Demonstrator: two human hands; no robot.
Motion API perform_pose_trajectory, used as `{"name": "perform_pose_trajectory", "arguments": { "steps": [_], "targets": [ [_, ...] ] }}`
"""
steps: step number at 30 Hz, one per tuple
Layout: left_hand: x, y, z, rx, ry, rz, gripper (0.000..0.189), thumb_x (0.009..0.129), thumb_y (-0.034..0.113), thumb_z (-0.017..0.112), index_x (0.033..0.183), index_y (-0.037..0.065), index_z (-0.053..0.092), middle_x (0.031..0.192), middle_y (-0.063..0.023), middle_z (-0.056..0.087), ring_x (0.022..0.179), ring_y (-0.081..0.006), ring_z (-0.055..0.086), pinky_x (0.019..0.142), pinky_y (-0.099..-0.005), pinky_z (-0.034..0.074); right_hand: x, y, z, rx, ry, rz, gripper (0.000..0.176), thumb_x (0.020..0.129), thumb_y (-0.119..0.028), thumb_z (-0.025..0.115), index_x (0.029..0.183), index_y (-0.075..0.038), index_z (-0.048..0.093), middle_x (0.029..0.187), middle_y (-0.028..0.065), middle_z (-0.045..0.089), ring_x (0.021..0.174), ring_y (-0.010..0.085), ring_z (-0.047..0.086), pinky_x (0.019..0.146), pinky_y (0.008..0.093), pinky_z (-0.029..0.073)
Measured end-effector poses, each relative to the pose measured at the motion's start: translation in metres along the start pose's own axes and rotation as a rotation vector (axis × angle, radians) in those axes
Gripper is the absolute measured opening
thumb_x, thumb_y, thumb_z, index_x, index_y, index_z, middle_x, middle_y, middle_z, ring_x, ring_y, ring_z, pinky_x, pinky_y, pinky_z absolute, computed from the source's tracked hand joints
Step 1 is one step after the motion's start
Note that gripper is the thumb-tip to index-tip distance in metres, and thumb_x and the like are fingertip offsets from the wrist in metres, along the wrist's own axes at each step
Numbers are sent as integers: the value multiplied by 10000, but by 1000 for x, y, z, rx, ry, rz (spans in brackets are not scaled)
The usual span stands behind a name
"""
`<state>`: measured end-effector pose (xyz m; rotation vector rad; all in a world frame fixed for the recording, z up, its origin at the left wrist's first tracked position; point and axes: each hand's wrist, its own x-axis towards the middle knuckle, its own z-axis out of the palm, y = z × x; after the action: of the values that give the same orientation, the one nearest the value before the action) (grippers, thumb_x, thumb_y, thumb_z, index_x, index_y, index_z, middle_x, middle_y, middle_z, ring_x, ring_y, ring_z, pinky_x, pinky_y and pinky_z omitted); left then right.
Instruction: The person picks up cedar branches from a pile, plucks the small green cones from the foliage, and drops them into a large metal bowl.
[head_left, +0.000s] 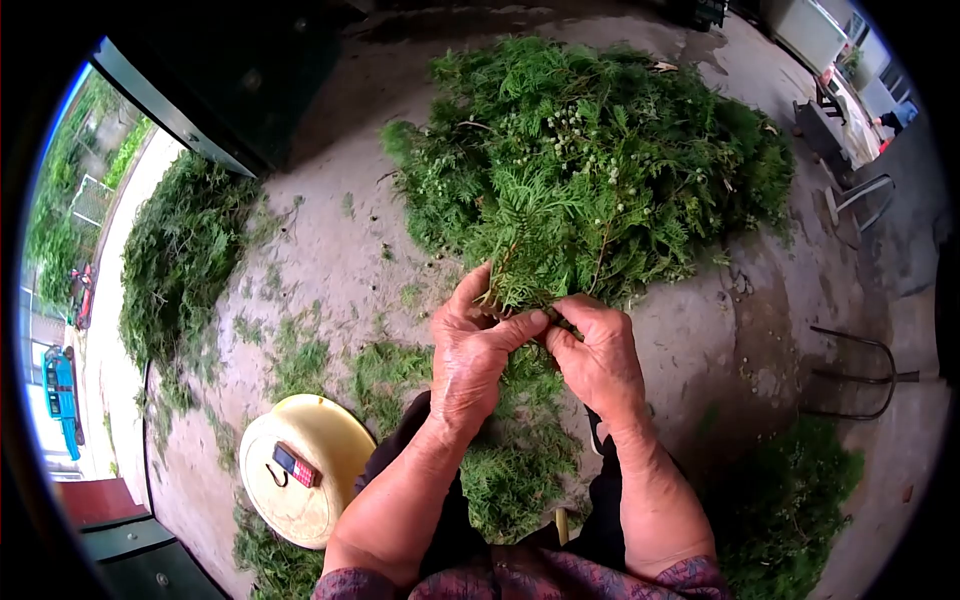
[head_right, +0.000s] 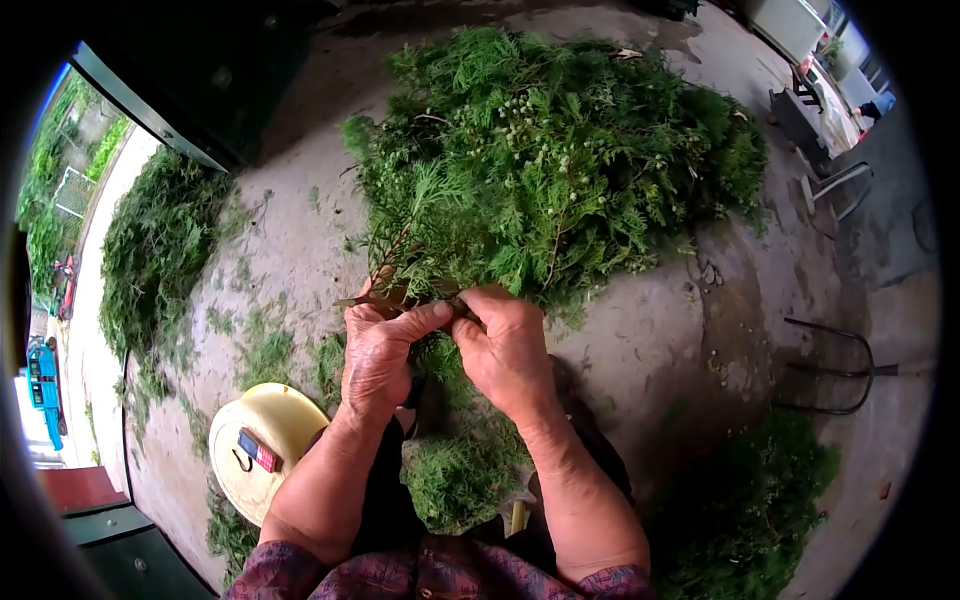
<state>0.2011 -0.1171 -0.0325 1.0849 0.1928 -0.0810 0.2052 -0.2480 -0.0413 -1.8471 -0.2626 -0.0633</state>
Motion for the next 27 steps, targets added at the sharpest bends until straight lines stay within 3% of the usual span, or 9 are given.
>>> {"name": "perform_pose_trajectory", "arguments": {
  "steps": [2, 5, 8, 10, 14, 19, 22, 24, 27],
  "targets": [
    [-1, -2, -1, 18, -11, 14, 410, 737, -91, 629, 1128, -38, 516, 997, -87, 619, 859, -137, 583, 787, -262, 482, 1, -2, -2, -20, -55, -2, 119, 758, 14, 592, 874, 40, 586, 743, 140, 585, 653, 207, 566, 572, 321, 439],
    [-1, -7, -3, 26, 22, 54, 329, 774, -70, 605, 1093, -24, 541, 962, -70, 625, 805, -120, 578, 729, -253, 482, -1, 0, -1, -100, -111, -50, 146, 803, -60, 600, 926, 19, 605, 713, 31, 577, 642, 120, 533, 551, 248, 433],
    [3, -9, -4, -124, 102, -23, 315, 788, -58, 597, 1087, 11, 525, 891, -48, 625, 787, -120, 568, 705, -260, 475, -2, -16, -5, 240, -196, 432, 175, 829, -133, 610, 942, 1, 612, 705, 5, 563, 579, 86, 511, 471, 217, 393],
    [3, -2, -2, -278, 174, -95, 294, 790, -54, 598, 1062, 33, 525, 843, -32, 622, 749, -115, 553, 682, -256, 462, -2, -8, -7, 562, -215, 513, 214, 842, -181, 614, 981, -17, 611, 710, -11, 554, 535, 54, 480, 426, 189, 352],
    [8, -5, -16, -273, 205, -105, 194, 809, 42, 616, 981, 86, 536, 775, -20, 606, 633, -101, 471, 595, -213, 383, 1, -5, -11, 848, -142, 462, 219, 850, -123, 594, 1035, -6, 587, 678, 10, 556, 565, 64, 505, 432, 179, 361],
    [10, -3, -13, -229, 252, -84, 71, 811, 63, 622, 863, 81, 577, 740, -6, 595, 620, -99, 528, 530, -218, 376, 3, 0, -14, 1134, -82, 422, 224, 831, -193, 620, 946, -16, 547, 945, 129, 567, 626, 168, 547, 437, 223, 395],
    [8, 0, -10, -191, 307, -108, 58, 807, 61, 628, 839, 76, 582, 727, -5, 594, 612, -95, 532, 522, -214, 369, 2, 14, -18, 1299, -53, 376, 236, 833, -230, 621, 913, -22, 543, 903, 120, 565, 598, 163, 530, 415, 219, 373],
    [9, -3, -12, -136, 277, -85, 58, 798, 58, 637, 831, 81, 596, 716, 9, 595, 601, -90, 529, 522, -217, 366, 4, 8, -23, 1175, 81, 339, 221, 843, -228, 615, 921, -24, 576, 752, 58, 571, 538, 115, 504, 399, 199, 336],
    [6, -4, -12, -82, 214, -48, 84, 786, 55, 645, 860, 80, 614, 735, 20, 605, 604, -87, 526, 541, -220, 377, 8, -8, -35, 900, 224, 284, 164, 855, -165, 604, 970, -49, 618, 669, -2, 546, 528, 44, 462, 410, 181, 318]
  ]
}}
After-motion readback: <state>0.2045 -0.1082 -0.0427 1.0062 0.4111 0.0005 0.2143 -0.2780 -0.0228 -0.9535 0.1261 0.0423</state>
